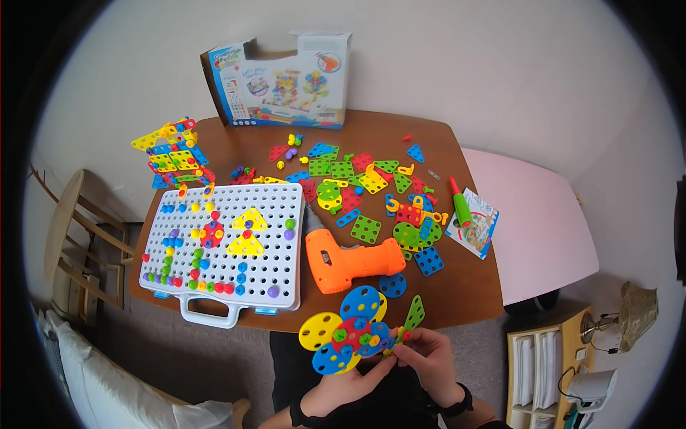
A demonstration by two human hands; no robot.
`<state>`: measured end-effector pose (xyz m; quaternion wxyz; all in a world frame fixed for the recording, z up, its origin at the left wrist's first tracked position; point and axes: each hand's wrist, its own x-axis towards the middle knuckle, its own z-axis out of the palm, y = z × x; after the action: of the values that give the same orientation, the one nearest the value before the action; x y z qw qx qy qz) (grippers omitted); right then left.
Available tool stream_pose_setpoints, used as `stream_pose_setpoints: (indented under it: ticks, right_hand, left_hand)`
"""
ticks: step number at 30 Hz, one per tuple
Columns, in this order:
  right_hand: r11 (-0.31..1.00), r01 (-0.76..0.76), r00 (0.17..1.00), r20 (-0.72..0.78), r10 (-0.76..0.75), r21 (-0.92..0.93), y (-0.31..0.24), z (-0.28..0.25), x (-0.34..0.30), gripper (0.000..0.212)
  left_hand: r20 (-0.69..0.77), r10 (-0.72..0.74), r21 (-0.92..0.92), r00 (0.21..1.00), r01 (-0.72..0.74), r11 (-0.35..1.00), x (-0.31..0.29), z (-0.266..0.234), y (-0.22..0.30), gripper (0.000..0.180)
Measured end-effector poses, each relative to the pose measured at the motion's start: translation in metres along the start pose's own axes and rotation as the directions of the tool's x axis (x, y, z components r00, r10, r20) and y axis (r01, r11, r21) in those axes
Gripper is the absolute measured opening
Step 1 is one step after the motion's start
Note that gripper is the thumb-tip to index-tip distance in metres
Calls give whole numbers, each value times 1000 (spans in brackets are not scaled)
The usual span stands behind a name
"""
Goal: Assembling a plastic construction toy using a toy drill and screws.
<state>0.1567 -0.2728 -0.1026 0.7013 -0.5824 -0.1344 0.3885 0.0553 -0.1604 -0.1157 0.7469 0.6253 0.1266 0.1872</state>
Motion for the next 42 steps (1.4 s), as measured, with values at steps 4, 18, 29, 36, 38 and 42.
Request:
stream_pose_setpoints:
  ticks: [4, 18, 29, 36, 38, 42]
  right_hand:
    - [999, 6, 1000, -14, -6, -42, 0, 0, 2, 12]
    - [521, 361, 897, 135, -421, -774, -3, -1, 8, 11]
    - [580, 225, 834, -153, -530, -783, -47, -56, 39, 9]
    - [663, 128, 920, -161, -356, -738, -55, -102, 94, 22]
    - [668, 116, 939, -139, -316, -735, -53, -103, 95, 28]
    - [649, 160, 946, -72, -316, -743, -53, -103, 84, 40]
  left_hand:
    - [-25, 18, 37, 1000, -17, 999, 2, 3, -1, 39]
    - [-51, 111, 218, 993, -97, 971, 9, 4, -5, 38]
    - [-93, 81, 124, 992, -69, 990, 13, -7, -9, 35]
    - [-6, 86, 160, 996, -84, 984, 17, -22, -11, 34]
    - [12, 99, 211, 995, -99, 972, 19, -26, -11, 33]
    - [38, 144, 163, 989, -149, 975, 28, -36, -7, 33]
